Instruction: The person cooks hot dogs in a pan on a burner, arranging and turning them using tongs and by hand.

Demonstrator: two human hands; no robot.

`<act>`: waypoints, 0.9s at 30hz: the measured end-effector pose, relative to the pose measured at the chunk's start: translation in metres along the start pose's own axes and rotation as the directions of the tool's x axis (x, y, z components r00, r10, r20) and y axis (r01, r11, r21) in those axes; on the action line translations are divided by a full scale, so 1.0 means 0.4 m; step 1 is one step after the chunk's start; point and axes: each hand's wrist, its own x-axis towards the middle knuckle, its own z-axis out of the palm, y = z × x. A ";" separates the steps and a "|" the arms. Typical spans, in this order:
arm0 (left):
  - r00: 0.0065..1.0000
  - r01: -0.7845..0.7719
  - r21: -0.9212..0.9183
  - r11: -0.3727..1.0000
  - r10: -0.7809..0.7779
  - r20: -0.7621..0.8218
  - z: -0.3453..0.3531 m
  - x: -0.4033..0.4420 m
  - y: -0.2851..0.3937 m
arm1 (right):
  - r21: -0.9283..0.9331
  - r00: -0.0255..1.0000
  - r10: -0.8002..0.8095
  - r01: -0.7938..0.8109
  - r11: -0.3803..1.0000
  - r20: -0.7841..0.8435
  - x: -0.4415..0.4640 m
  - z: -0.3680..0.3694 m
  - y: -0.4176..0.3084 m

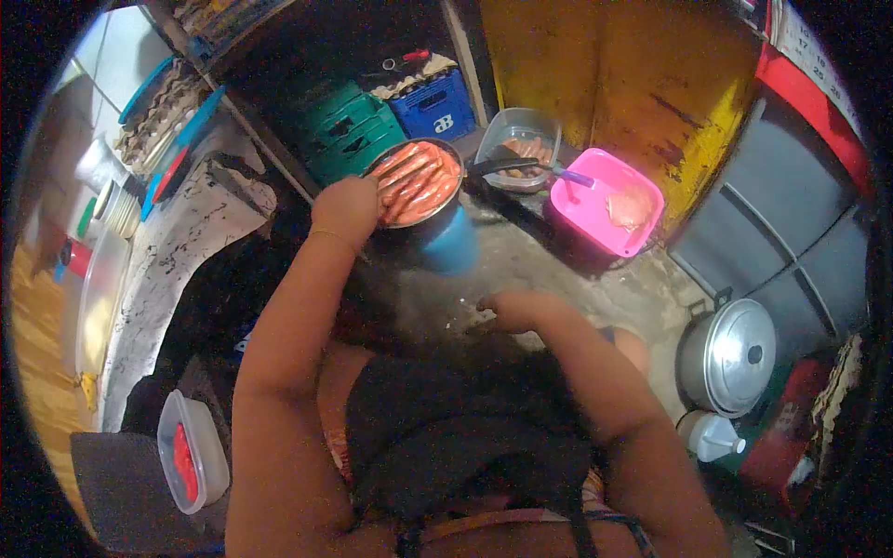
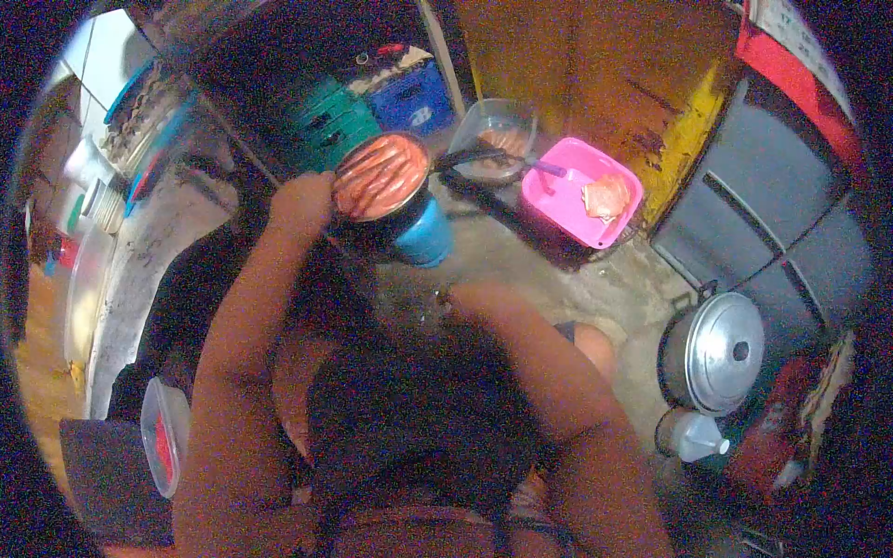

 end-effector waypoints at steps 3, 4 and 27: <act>1.000 0.002 -0.005 1.000 -0.002 0.031 0.021 0.009 -0.005 | -0.007 0.999 0.039 -0.039 0.999 -0.010 -0.032 -0.021 -0.034; 0.999 0.005 -0.007 1.000 -0.004 0.052 0.017 0.004 0.001 | -0.035 0.999 0.037 -0.037 0.999 -0.012 -0.034 -0.024 -0.037; 0.942 -0.208 0.417 0.885 0.296 -0.157 -0.103 0.091 0.064 | 0.005 1.000 -0.019 0.019 1.000 -0.002 0.002 -0.001 0.004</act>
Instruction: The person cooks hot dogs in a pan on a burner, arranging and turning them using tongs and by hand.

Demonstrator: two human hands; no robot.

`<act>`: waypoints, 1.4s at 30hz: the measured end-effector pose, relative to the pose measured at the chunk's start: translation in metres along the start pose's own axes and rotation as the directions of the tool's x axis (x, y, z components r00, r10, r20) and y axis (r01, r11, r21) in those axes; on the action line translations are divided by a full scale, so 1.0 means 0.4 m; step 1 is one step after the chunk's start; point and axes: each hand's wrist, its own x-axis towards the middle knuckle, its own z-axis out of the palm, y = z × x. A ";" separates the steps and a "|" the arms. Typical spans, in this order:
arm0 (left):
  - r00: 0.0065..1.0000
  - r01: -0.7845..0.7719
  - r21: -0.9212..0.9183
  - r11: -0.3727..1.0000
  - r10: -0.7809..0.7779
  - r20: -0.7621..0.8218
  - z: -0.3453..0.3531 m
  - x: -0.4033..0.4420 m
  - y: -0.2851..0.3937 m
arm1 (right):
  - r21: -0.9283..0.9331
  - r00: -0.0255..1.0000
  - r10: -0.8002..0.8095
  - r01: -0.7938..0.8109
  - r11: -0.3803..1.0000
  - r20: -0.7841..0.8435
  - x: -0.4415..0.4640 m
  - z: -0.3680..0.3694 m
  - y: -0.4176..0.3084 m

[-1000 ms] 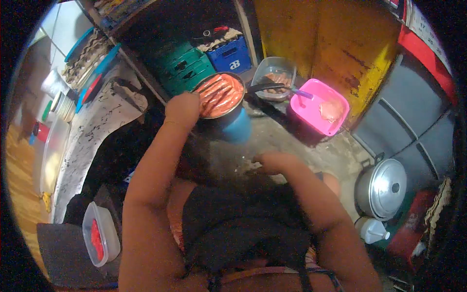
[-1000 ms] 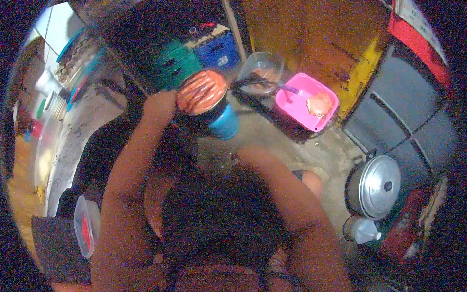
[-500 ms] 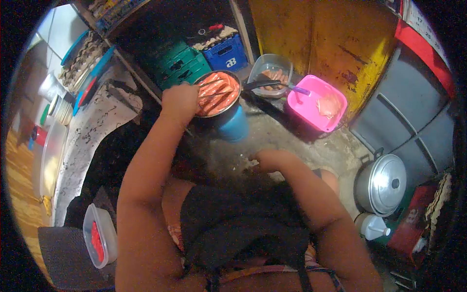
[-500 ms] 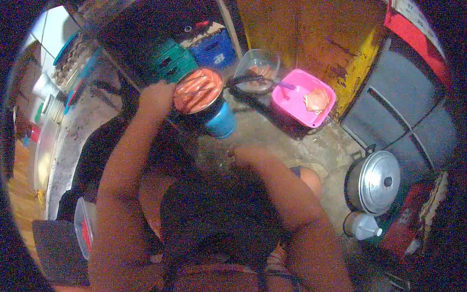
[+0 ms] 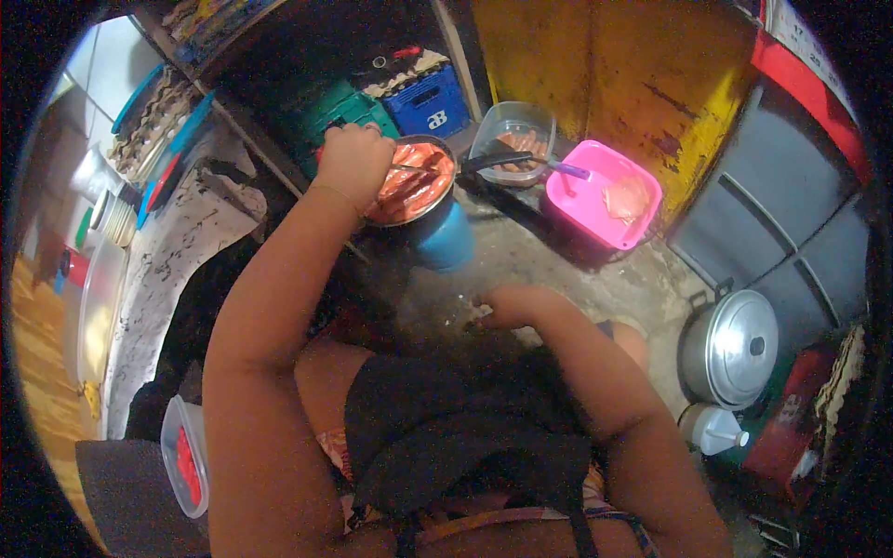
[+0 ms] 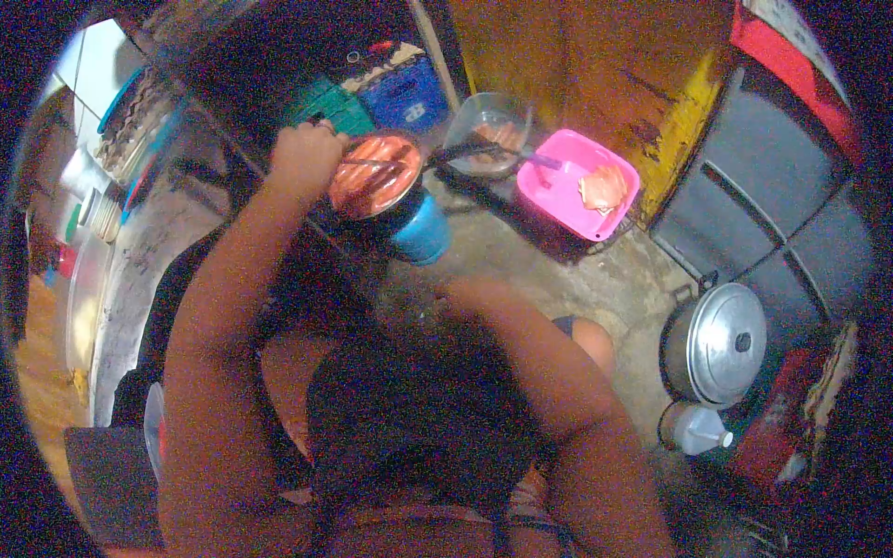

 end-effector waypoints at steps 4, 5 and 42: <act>1.000 -0.015 0.005 1.000 0.015 -0.025 0.011 0.008 -0.004 | 0.014 1.000 -0.008 0.008 1.000 -0.013 0.007 0.006 0.008; 1.000 -0.021 0.000 1.000 0.021 -0.024 0.014 0.009 -0.004 | 0.024 1.000 -0.013 0.014 1.000 -0.013 0.008 0.005 0.009; 1.000 -0.011 0.003 1.000 0.011 -0.016 0.015 0.010 0.007 | 0.012 0.998 -0.062 0.063 0.998 -0.026 0.022 0.015 0.023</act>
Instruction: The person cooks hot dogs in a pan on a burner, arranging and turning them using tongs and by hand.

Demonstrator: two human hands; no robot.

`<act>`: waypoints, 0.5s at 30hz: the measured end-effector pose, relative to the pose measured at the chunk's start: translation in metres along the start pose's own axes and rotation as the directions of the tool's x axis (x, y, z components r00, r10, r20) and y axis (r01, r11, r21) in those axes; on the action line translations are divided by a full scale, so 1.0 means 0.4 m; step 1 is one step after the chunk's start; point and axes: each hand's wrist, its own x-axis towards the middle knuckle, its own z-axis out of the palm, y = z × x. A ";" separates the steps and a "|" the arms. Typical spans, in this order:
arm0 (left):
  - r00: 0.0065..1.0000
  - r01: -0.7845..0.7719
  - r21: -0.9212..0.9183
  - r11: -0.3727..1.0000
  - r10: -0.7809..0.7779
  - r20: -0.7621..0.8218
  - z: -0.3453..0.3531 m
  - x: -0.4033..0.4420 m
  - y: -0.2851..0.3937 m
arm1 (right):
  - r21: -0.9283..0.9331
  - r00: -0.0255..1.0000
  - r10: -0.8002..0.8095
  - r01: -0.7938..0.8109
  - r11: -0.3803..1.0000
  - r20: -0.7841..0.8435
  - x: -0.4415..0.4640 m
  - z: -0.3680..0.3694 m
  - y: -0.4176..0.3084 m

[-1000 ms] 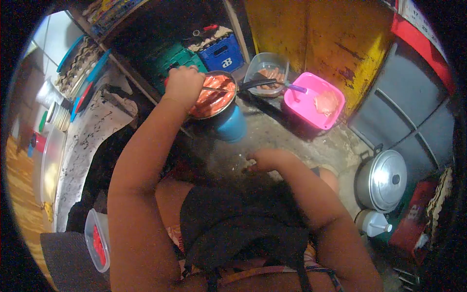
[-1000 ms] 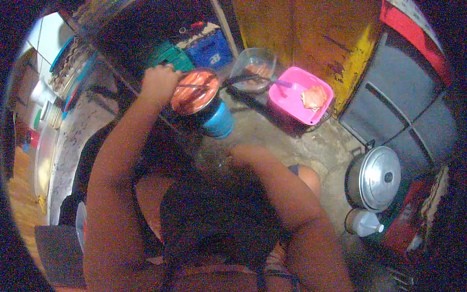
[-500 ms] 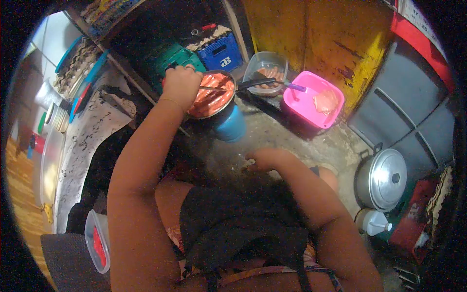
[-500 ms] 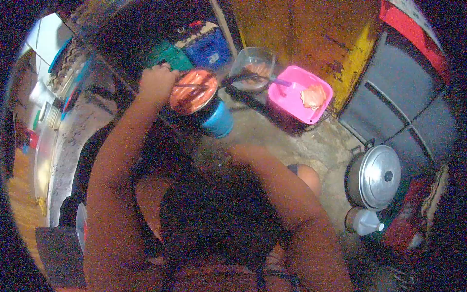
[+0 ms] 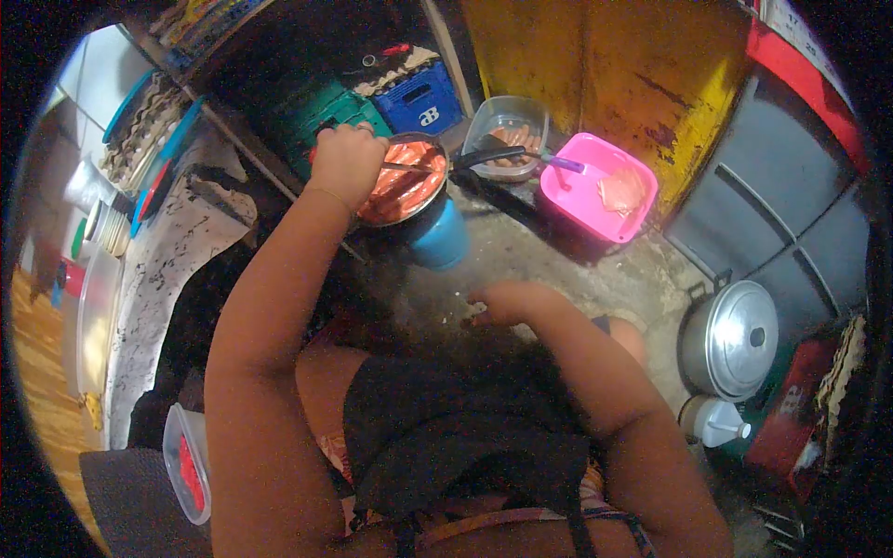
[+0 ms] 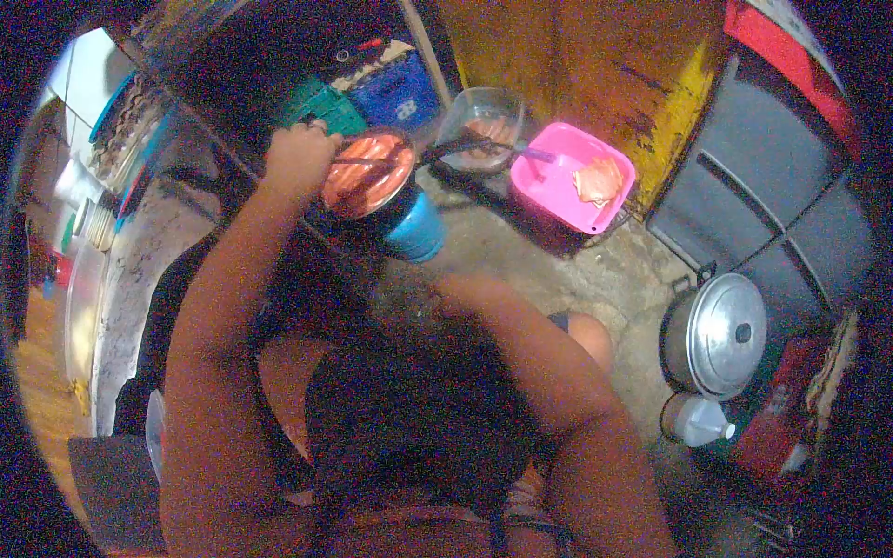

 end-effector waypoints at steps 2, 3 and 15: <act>1.000 0.006 -0.001 1.000 -0.006 0.000 0.001 0.001 -0.002 | 0.005 1.000 -0.002 0.002 1.000 0.002 -0.027 -0.024 -0.024; 1.000 0.024 -0.007 1.000 -0.024 0.015 0.002 0.000 -0.003 | 0.007 1.000 0.008 -0.008 1.000 0.004 -0.024 -0.023 -0.025; 0.983 0.165 -0.063 0.984 -0.159 0.092 0.026 -0.025 -0.017 | 0.014 0.999 0.031 -0.031 0.999 0.014 0.002 -0.005 -0.009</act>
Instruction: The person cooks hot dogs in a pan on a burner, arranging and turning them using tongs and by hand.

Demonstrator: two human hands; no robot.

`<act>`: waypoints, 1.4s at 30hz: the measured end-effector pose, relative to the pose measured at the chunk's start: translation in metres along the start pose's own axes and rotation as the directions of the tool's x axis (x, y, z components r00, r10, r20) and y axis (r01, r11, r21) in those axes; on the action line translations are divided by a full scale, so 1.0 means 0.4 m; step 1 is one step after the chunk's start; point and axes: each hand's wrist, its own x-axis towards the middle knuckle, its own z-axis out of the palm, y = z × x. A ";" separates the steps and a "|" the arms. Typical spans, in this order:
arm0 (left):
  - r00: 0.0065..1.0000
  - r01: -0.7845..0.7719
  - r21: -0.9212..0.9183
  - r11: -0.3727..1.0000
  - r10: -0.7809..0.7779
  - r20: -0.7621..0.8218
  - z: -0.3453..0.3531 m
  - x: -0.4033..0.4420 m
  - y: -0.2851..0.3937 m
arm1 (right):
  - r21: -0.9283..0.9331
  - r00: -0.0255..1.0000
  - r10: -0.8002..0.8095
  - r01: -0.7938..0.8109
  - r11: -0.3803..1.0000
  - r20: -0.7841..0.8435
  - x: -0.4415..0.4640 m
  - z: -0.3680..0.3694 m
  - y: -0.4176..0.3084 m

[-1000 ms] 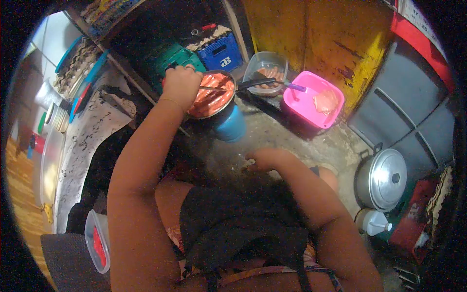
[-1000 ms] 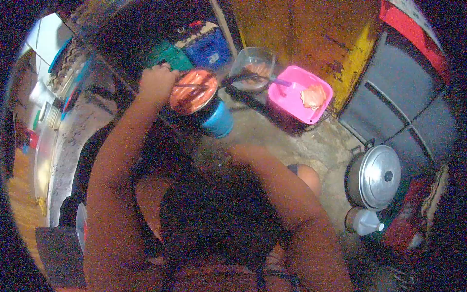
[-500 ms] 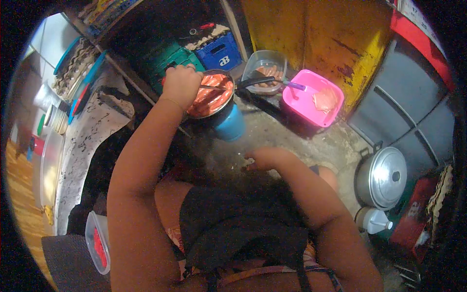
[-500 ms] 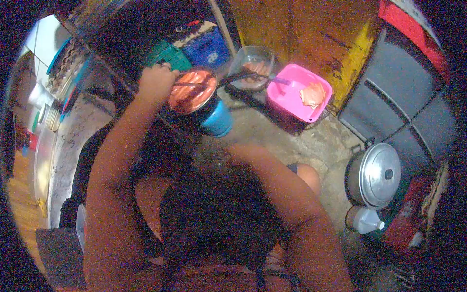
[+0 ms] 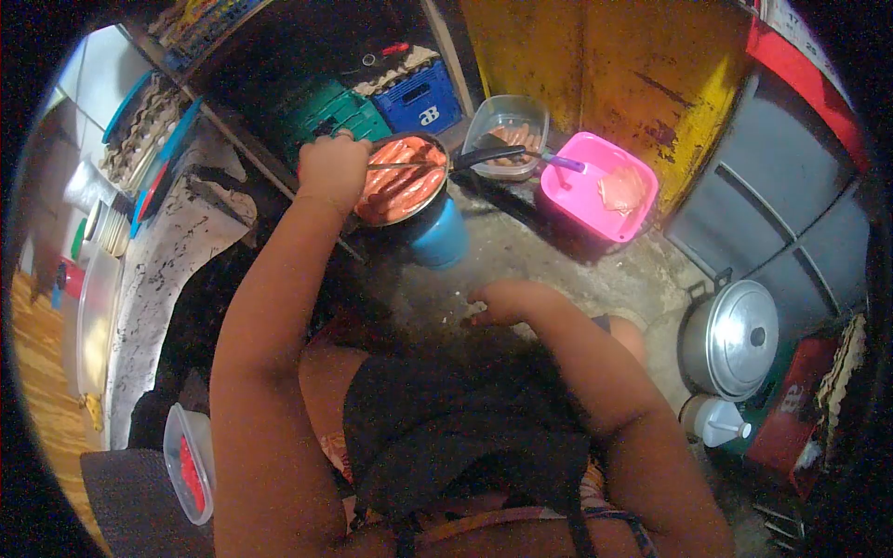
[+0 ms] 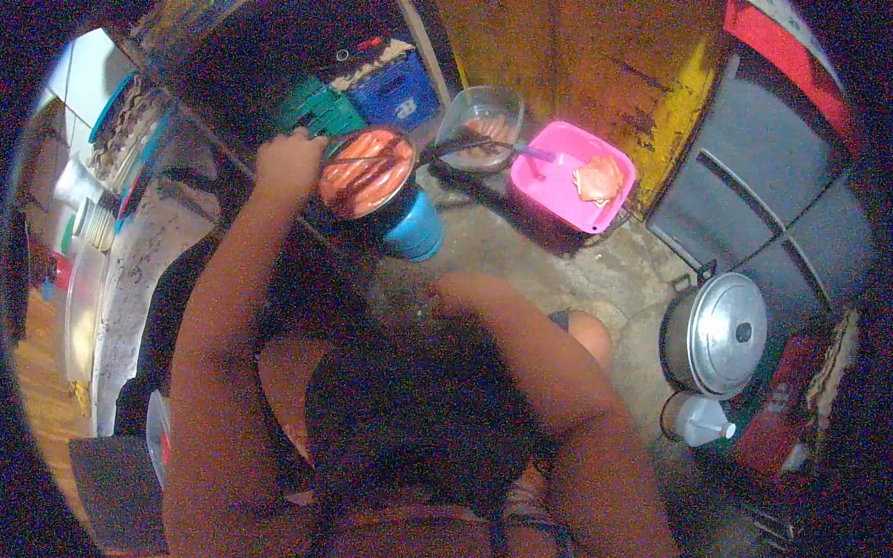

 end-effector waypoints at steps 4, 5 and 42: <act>0.999 -0.018 -0.003 1.000 0.018 0.039 -0.001 -0.008 -0.002 | 0.008 1.000 -0.011 0.011 1.000 -0.007 -0.025 -0.017 -0.016; 0.998 -0.031 -0.004 1.000 0.031 0.048 -0.002 -0.010 -0.002 | 0.021 1.000 -0.013 0.013 1.000 -0.009 -0.034 -0.023 -0.023; 0.834 0.549 -0.597 0.585 -0.432 0.343 0.259 -0.257 -0.015 | 0.027 1.000 -0.005 0.005 1.000 0.029 0.016 0.006 0.008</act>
